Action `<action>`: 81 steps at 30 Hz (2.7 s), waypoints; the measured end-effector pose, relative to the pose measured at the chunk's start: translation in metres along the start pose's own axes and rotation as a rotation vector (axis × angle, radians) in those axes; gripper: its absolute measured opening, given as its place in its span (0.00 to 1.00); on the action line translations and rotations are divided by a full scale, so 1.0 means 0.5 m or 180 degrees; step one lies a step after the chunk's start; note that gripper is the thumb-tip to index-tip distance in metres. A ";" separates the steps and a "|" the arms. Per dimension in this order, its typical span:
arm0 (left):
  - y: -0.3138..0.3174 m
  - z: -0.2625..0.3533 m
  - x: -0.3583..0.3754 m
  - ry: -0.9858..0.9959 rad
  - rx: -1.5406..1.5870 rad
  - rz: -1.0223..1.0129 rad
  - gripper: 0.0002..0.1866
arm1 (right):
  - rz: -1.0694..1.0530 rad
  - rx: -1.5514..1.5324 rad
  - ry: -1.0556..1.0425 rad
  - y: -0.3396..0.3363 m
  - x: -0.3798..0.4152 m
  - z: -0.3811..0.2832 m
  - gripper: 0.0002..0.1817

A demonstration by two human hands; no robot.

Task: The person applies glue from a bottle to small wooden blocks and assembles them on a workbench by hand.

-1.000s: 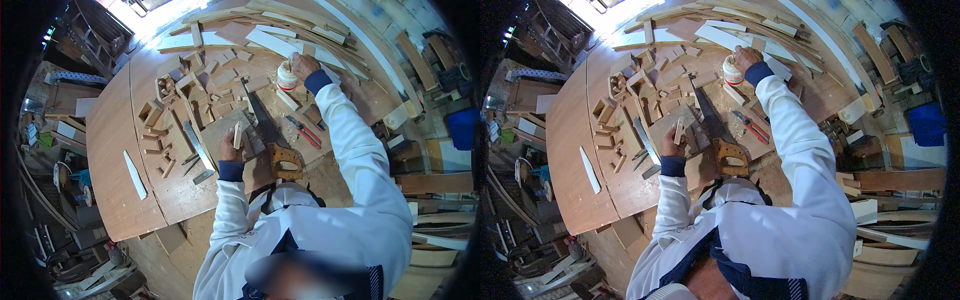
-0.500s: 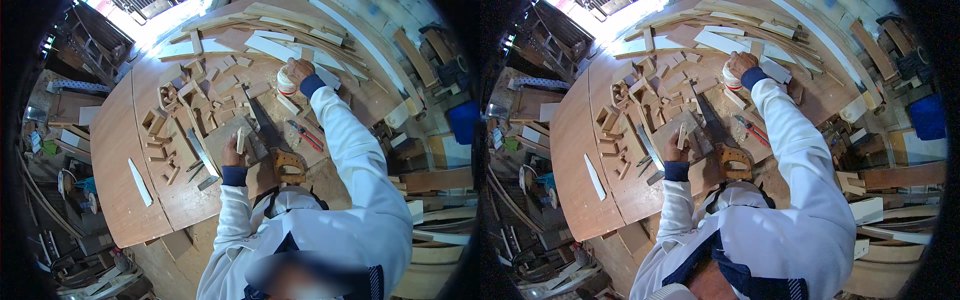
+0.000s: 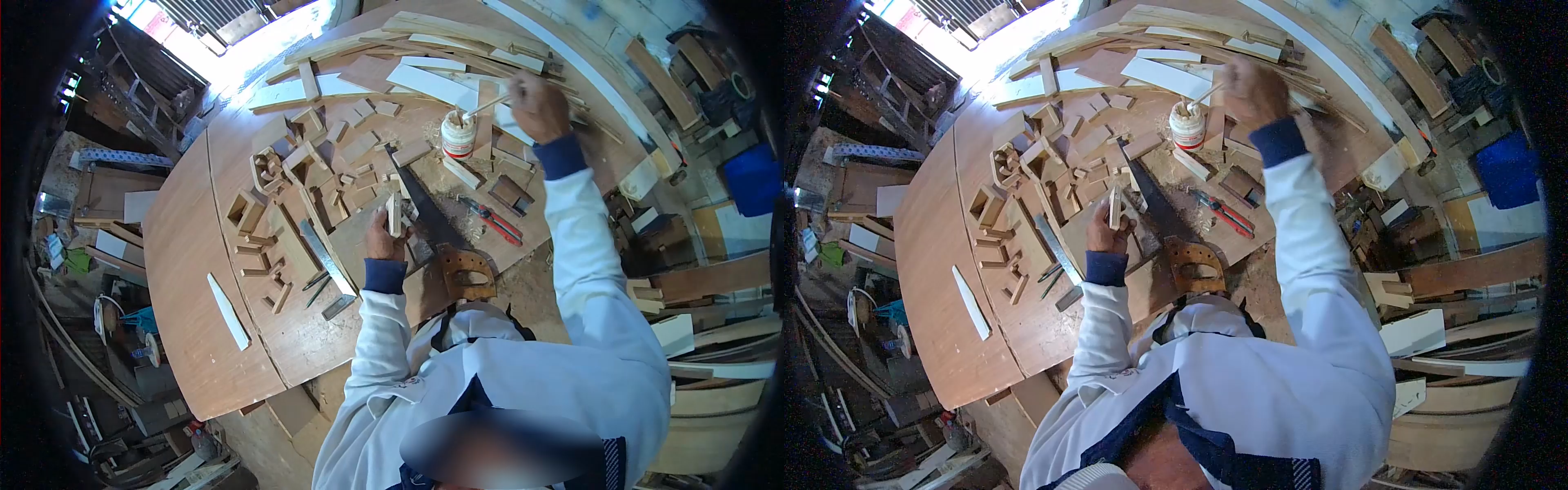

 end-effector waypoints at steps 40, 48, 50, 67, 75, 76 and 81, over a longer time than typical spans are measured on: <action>0.217 0.071 -0.042 0.0343 0.0109 -0.1183 0.12 | -0.0551 -0.5972 0.2051 0.130 0.466 -0.103 0.10; 0.215 0.073 -0.018 0.0297 0.0153 -0.0974 0.11 | -0.0403 -0.5376 0.2154 0.141 0.480 -0.089 0.08; 0.217 0.070 -0.018 0.0280 0.0161 -0.0998 0.11 | -0.0432 -0.5126 0.2175 0.142 0.481 -0.086 0.08; 0.221 0.046 -0.013 0.0247 -0.0021 -0.0947 0.12 | -0.0529 -0.3853 0.1384 0.139 0.474 -0.091 0.11; 0.212 0.040 -0.004 0.0081 -0.0006 -0.0802 0.12 | -0.0324 -0.2829 0.0846 0.093 0.459 -0.107 0.12; 0.210 0.037 -0.005 0.0063 0.0003 -0.0816 0.12 | -0.0297 -0.2835 0.0748 0.100 0.461 -0.104 0.12; 0.199 0.027 -0.017 -0.0026 -0.0092 -0.1193 0.10 | -0.0152 -0.2781 0.0651 0.079 0.459 -0.115 0.11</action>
Point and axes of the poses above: each hand's wrist, its own x-axis away from the middle knuckle, its own y-axis out of the palm, z = x × y, the point moved 9 cm from there along -x, towards the middle knuckle, and after that the axes turned 9 degrees about -z, right-handed, at the moved point
